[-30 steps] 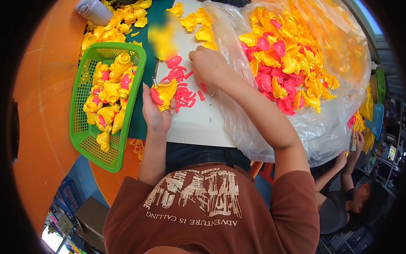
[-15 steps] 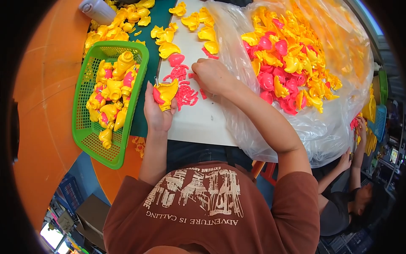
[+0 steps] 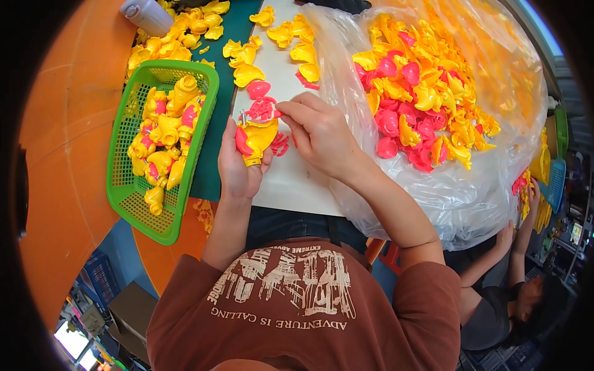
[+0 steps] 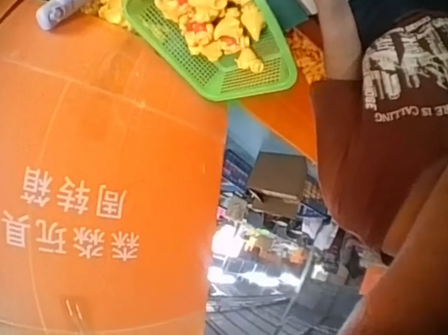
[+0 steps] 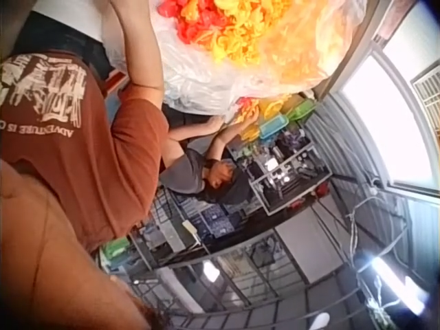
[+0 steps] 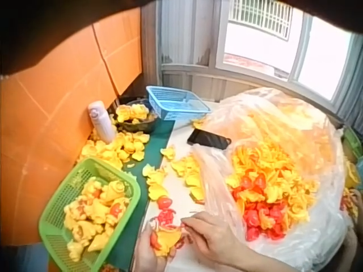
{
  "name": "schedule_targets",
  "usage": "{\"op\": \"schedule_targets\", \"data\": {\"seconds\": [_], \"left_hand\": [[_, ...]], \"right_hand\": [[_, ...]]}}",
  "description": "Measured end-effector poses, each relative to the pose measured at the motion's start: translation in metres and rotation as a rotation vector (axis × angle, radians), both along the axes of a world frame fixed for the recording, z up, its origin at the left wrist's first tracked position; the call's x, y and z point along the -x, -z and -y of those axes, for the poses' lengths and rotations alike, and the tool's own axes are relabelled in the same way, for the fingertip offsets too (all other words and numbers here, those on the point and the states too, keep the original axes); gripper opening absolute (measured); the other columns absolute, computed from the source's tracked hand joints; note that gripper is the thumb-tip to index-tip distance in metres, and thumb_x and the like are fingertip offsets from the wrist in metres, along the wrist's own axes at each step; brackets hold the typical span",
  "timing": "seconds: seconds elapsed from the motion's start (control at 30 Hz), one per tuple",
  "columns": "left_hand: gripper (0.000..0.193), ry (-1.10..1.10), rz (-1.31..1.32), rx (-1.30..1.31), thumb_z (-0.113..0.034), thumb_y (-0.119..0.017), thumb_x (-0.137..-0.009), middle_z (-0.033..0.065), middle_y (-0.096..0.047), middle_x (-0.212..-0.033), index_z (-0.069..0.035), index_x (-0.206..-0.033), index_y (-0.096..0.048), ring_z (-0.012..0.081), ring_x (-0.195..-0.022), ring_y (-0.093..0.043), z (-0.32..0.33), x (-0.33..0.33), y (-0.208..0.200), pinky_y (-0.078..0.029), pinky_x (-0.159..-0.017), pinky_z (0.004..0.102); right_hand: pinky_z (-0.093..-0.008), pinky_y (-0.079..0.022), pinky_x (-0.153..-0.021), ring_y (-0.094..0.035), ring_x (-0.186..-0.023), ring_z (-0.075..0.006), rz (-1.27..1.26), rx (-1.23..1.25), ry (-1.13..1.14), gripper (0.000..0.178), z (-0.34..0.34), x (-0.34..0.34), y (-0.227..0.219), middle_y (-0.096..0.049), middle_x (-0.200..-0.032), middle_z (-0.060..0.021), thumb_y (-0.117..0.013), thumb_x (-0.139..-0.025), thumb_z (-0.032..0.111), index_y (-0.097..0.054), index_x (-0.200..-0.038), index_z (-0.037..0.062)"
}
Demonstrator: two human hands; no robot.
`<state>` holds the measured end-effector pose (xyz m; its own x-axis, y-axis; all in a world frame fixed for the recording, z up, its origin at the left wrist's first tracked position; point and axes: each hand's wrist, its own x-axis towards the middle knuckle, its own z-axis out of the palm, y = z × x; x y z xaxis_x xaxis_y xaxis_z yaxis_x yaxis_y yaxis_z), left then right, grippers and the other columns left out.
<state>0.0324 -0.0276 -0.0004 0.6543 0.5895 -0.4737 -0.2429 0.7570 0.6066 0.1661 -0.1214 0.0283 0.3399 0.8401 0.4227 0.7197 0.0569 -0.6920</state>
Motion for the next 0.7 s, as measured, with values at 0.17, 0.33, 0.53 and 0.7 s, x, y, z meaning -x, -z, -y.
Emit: {"op": "schedule_targets", "data": {"seconds": [0.17,0.33,0.53,0.7], "left_hand": [[0.050,0.009,-0.008,0.065,-0.044,-0.032,-0.097,0.0125,-0.061,-0.072,0.000,-0.097,-0.055,0.0168,-0.049,-0.055,0.002,-0.002,-0.006,-0.038,-0.039,0.0241],[0.051,0.106,0.102,0.011,-0.045,-0.030,-0.097,0.0132,-0.061,-0.077,-0.001,-0.099,-0.055,0.0183,-0.050,-0.056,0.006,0.001,-0.005,-0.040,-0.040,0.0250],[0.055,0.162,0.223,0.060,-0.045,-0.028,-0.097,0.0155,-0.063,-0.087,0.001,-0.106,-0.055,0.0201,-0.050,-0.057,0.013,-0.002,-0.015,-0.042,-0.040,0.0254],[0.056,0.160,0.152,-0.027,-0.044,-0.029,-0.097,0.0161,-0.064,-0.089,0.004,-0.107,-0.055,0.0208,-0.051,-0.058,0.017,-0.006,-0.017,-0.043,-0.040,0.0259]], "right_hand": [[-0.0290,-0.049,-0.062,-0.064,-0.073,-0.0229,0.046,-0.030,0.062,0.023,0.010,0.007,0.005,-0.064,-0.085,-0.0144,-0.060,-0.080,-0.005,-0.061,-0.103,-0.0026],[-0.0285,-0.052,-0.063,-0.066,-0.074,-0.0238,0.094,-0.054,0.023,0.027,0.021,0.009,0.015,-0.066,-0.087,-0.0150,-0.063,-0.081,-0.002,-0.059,-0.108,-0.0014],[-0.0269,-0.053,-0.064,-0.068,-0.078,-0.0229,-0.056,-0.004,0.163,0.022,0.027,0.013,0.016,-0.067,-0.087,-0.0153,-0.063,-0.082,0.000,-0.060,-0.104,-0.0022],[-0.0278,-0.052,-0.067,-0.067,-0.082,-0.0243,-0.213,-0.026,0.195,0.019,0.031,0.004,0.004,-0.067,-0.089,-0.0157,-0.061,-0.083,-0.001,-0.061,-0.101,-0.0021]]}}
